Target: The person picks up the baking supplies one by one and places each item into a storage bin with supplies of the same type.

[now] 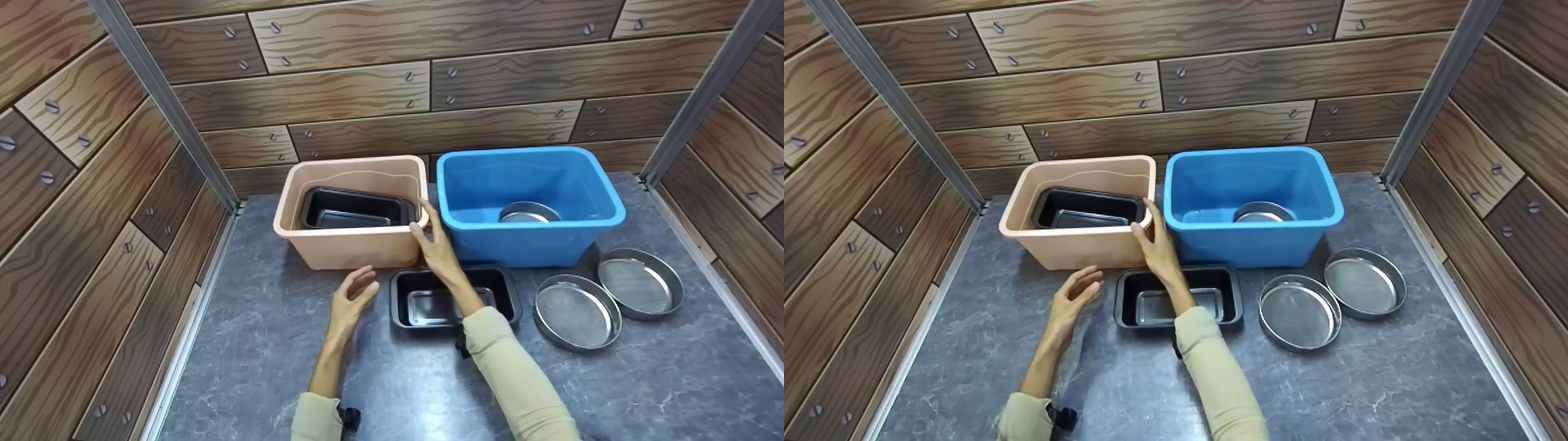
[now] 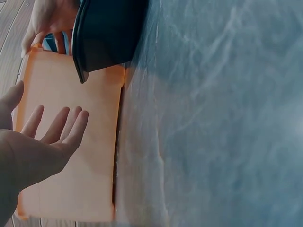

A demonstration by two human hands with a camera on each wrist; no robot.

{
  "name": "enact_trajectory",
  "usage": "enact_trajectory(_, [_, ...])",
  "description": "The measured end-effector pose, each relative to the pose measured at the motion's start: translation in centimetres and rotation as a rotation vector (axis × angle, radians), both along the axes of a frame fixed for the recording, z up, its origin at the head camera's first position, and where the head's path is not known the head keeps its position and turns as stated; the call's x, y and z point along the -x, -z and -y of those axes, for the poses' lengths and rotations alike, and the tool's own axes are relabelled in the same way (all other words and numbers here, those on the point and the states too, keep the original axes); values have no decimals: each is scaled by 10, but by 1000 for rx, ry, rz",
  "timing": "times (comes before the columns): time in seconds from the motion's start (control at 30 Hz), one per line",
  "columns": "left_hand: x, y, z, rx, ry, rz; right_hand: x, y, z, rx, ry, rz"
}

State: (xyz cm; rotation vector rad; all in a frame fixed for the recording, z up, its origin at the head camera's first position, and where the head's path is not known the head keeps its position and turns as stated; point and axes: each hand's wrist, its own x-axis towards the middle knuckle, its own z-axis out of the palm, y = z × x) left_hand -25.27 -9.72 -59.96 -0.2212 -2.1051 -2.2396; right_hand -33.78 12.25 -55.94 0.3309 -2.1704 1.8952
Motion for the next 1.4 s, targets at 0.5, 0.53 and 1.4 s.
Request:
enact_trajectory(0.5, [1, 7, -8, 44, 218, 58, 2, -3, -1, 45, -5, 20])
enact_trajectory(0.53, [1, 8, -8, 52, 226, 72, 1, -4, 0, 46, -4, 19])
enact_trajectory(1.4, [2, 20, -21, 130, 457, 136, -25, -34, 4, 51, -19, 41])
